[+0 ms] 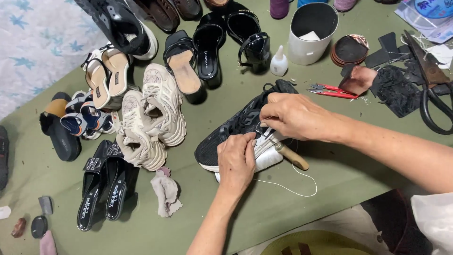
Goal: Hand-stitching a black sneaker using a needle and thread at a repair bench.
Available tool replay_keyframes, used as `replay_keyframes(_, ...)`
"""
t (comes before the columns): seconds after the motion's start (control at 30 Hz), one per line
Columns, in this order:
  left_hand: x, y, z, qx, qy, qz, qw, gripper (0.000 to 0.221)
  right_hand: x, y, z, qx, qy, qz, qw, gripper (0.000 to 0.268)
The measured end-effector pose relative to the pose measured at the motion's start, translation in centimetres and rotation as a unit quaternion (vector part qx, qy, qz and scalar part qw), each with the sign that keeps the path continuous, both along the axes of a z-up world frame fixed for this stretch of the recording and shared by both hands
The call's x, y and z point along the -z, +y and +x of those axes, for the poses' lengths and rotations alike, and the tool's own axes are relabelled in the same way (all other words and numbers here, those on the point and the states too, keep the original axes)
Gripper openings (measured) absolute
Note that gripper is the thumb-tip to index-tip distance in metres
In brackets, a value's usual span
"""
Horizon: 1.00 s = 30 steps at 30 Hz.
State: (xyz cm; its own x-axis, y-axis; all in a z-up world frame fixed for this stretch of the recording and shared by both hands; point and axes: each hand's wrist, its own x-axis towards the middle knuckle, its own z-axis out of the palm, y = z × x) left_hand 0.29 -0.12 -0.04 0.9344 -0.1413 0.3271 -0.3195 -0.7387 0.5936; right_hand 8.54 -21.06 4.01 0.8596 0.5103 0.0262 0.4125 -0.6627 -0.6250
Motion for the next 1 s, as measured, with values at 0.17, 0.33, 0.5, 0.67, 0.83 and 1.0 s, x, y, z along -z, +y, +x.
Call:
replay_keyframes(0.17, 0.2, -0.2, 0.2, -0.015, -0.013, 0.004, 1.0, 0.016, -0.7, 0.2, 0.7, 0.049, 0.07, 0.054, 0.995, 0.008)
replay_keyframes(0.33, -0.3, -0.5, 0.1, -0.024, -0.01, 0.002, 1.0, 0.018, -0.9, 0.4, 0.3, 0.064, 0.11, 0.073, 0.989, 0.007)
replay_keyframes(0.5, -0.1, -0.7, 0.5, -0.042, 0.022, -0.02, 0.999, 0.013, -2.7, 1.7, 0.6, 0.052, 0.126, 0.068, 0.988, 0.012)
replay_keyframes(0.67, -0.1, -0.8, 0.5, -0.04, 0.054, -0.037, 0.997, 0.013, -2.5, 2.1, 1.6, 0.047, 0.115, 0.062, 0.99, 0.011)
replay_keyframes(0.83, 0.0, -0.8, 0.9, -0.047, 0.086, -0.04, 0.994, 0.007, -3.9, 0.9, 1.6, 0.039, 0.11, 0.015, 0.993, 0.013)
replay_keyframes(1.0, -0.1, -0.8, 0.9, -0.032, 0.132, -0.003, 0.991, 0.012, -9.1, -0.7, -1.5, -0.018, -0.083, -0.237, 0.968, 0.05)
